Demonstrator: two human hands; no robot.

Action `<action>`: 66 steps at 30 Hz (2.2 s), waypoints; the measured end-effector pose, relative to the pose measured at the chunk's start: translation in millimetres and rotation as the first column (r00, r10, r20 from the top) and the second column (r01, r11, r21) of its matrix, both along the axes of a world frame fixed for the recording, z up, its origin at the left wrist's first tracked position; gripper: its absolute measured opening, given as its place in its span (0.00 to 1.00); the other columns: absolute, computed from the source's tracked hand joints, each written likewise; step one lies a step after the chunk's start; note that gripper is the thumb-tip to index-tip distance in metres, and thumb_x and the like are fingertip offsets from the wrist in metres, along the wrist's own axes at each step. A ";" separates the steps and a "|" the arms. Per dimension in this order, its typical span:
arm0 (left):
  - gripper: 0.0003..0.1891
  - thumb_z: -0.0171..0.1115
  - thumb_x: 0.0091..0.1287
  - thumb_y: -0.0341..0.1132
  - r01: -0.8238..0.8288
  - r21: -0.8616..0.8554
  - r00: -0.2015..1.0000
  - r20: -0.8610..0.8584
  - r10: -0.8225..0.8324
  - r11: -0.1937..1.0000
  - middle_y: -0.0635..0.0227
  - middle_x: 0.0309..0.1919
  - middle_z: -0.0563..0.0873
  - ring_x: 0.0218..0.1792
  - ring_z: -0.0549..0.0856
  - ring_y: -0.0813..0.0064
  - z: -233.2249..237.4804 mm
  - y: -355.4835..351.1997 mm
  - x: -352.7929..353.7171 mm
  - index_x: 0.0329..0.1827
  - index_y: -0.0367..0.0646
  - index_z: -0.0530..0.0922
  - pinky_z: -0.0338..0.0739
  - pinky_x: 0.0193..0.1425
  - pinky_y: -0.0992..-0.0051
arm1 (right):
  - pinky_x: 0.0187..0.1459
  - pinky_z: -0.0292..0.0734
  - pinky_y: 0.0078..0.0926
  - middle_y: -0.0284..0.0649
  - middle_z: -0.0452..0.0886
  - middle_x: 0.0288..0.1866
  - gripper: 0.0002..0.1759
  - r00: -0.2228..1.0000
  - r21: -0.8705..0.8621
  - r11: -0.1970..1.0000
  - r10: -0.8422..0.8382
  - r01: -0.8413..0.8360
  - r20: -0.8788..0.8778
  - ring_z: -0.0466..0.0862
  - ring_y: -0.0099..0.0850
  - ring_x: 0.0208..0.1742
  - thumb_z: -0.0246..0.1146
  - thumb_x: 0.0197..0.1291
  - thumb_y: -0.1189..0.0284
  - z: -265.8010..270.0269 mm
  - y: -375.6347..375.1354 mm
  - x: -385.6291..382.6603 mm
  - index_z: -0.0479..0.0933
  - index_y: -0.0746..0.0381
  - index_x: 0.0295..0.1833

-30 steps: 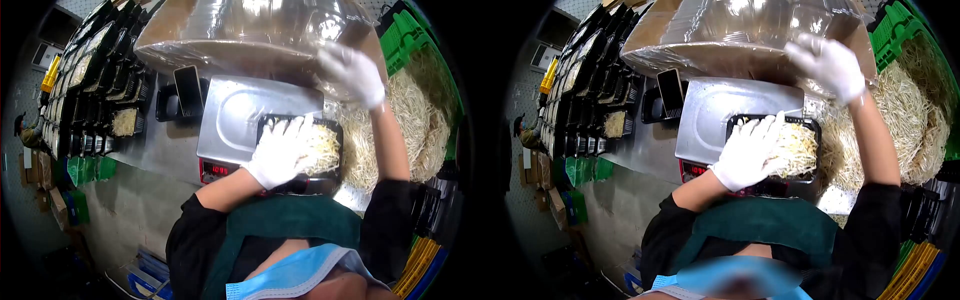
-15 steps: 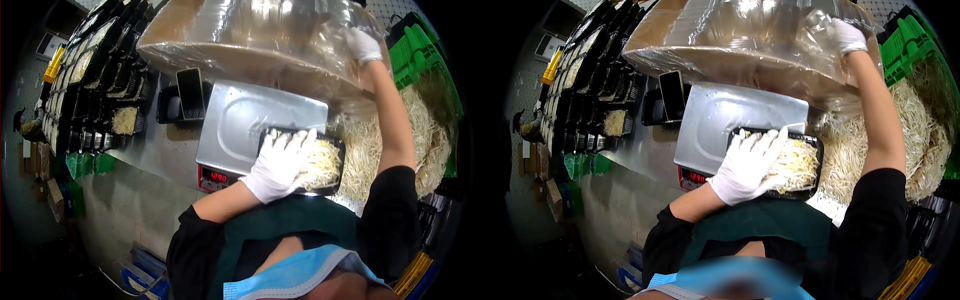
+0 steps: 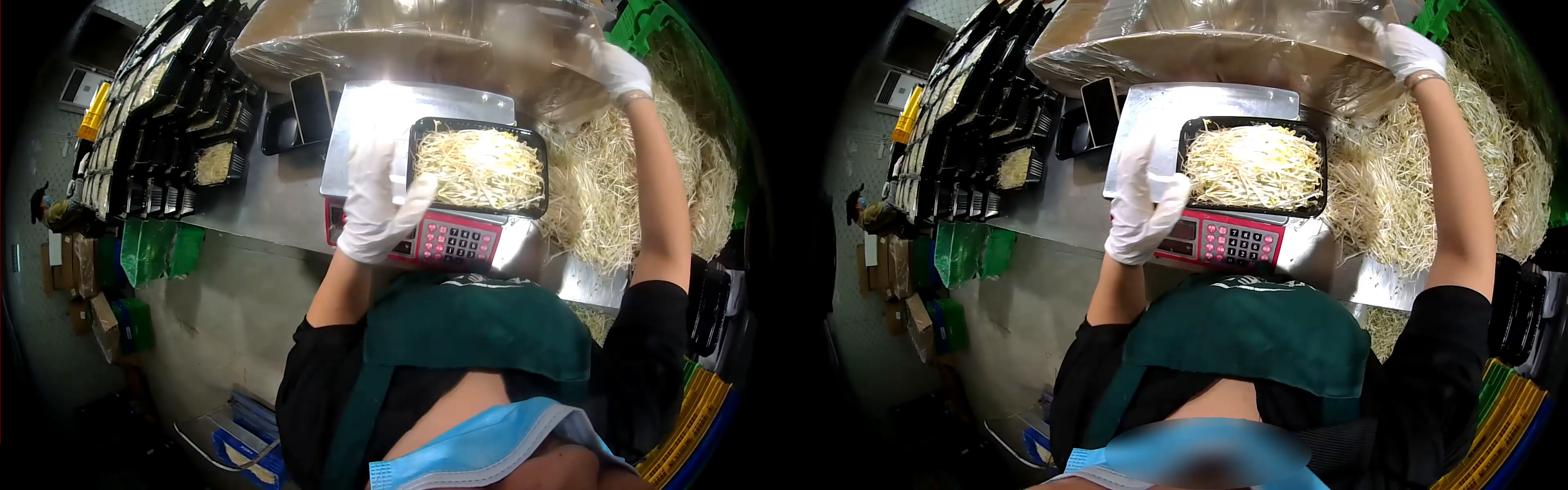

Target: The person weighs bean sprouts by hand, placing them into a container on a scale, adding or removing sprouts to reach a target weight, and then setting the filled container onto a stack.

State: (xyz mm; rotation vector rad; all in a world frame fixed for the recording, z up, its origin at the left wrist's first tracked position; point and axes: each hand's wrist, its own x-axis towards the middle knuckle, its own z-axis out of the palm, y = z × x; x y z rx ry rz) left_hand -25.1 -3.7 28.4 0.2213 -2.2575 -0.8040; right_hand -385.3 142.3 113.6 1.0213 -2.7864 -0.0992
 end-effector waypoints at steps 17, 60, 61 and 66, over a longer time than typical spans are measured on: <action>0.26 0.52 0.69 0.30 0.118 0.525 0.954 -0.294 0.050 0.843 0.52 0.63 0.70 0.60 0.75 0.65 34.4 -36.2 -7.9 0.69 0.33 0.58 0.68 0.66 0.69 | 0.43 0.80 0.24 0.39 0.85 0.39 0.20 0.652 -0.519 0.850 0.443 -0.086 0.616 0.84 0.24 0.33 0.46 0.68 0.62 31.3 21.9 86.2 0.80 0.59 0.50; 0.29 0.54 0.68 0.37 0.469 0.683 0.618 -0.707 0.344 0.560 0.40 0.59 0.71 0.51 0.81 0.49 47.0 -38.3 36.2 0.68 0.32 0.57 0.84 0.45 0.66 | 0.59 0.72 0.32 0.53 0.78 0.55 0.23 0.703 -0.846 0.256 0.472 0.468 0.532 0.80 0.35 0.53 0.56 0.64 0.64 4.0 12.4 51.4 0.69 0.71 0.57; 0.29 0.54 0.68 0.37 0.462 0.684 0.620 -0.704 0.346 0.565 0.40 0.59 0.71 0.51 0.81 0.49 47.9 -41.8 40.4 0.68 0.32 0.57 0.84 0.45 0.66 | 0.60 0.71 0.33 0.53 0.74 0.58 0.29 0.864 -0.856 0.408 0.247 0.318 0.438 0.78 0.36 0.56 0.59 0.61 0.62 -3.6 15.7 46.3 0.66 0.71 0.61; 0.26 0.55 0.68 0.36 0.267 0.778 0.910 -0.398 0.117 0.569 0.46 0.55 0.77 0.45 0.85 0.60 43.4 -33.9 16.1 0.65 0.30 0.63 0.83 0.37 0.78 | 0.55 0.74 0.27 0.40 0.79 0.51 0.35 0.514 -0.955 0.261 0.805 0.143 0.297 0.79 0.25 0.49 0.64 0.58 0.66 5.6 2.6 160.8 0.59 0.56 0.70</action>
